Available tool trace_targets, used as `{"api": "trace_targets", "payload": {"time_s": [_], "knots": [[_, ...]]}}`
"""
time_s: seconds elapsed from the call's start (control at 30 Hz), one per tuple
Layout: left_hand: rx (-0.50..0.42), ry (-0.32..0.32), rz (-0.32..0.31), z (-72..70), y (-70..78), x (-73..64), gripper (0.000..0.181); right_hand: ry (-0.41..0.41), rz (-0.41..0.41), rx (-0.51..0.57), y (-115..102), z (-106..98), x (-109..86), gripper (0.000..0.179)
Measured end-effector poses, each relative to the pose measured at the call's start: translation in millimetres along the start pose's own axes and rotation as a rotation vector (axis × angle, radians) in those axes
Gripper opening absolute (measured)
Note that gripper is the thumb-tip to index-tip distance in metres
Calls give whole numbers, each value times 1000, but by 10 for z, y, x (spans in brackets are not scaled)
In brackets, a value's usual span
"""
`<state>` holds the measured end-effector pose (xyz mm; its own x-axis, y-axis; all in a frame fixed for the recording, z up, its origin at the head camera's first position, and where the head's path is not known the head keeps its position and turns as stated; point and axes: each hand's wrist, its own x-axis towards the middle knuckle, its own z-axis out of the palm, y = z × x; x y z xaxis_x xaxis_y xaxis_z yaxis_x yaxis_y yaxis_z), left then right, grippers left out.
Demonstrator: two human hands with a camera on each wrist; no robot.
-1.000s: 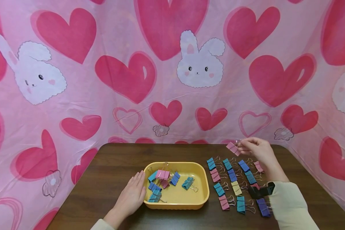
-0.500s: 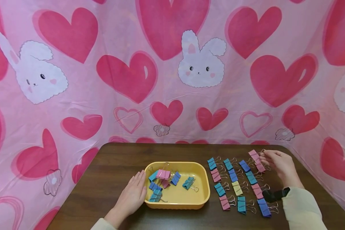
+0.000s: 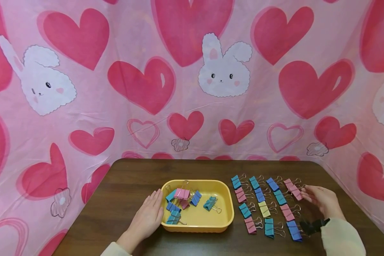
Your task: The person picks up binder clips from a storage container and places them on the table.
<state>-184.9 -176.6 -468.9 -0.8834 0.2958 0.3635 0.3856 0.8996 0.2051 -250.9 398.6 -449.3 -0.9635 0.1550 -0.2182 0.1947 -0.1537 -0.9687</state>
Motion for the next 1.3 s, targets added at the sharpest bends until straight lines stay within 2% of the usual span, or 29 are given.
{"api": "trace_targets", "payload": {"time_s": [0.1,0.4,0.63,0.73,0.83,0.9,0.97,1.03,1.07,1.13,1.23,1.3], "knots": [[0,-7,-1,5,1,3,50,12,30,30,39,-29,-18,29],[-16,-27,-19,-31,19,19,50,47,35,28,105,-89,-24,27],[-15,-18,-18,-21,17,13,50,84,34,39,96,-70,-55,28],[-14,-18,-16,-16,15,11,49,138,-8,19,75,-53,-69,24],[-14,-16,-15,-16,14,12,49,209,-61,-5,38,-64,-40,10],[-17,-14,-14,-25,17,12,49,239,-96,-51,7,-87,29,20],[-21,-14,-15,-37,21,10,49,216,-150,-53,-16,-121,137,27],[-22,-14,-17,-45,23,10,49,165,-215,-76,-46,-126,239,22],[-23,-15,-18,-47,23,9,49,147,-230,-106,-93,-86,256,26],[-22,-16,-20,-46,23,8,49,74,-307,-57,-164,24,267,19],[-22,-16,-19,-40,21,6,49,29,-363,-151,-389,388,76,22],[-23,-14,-18,-37,21,5,49,-30,-422,-138,-510,661,-77,17]]}}
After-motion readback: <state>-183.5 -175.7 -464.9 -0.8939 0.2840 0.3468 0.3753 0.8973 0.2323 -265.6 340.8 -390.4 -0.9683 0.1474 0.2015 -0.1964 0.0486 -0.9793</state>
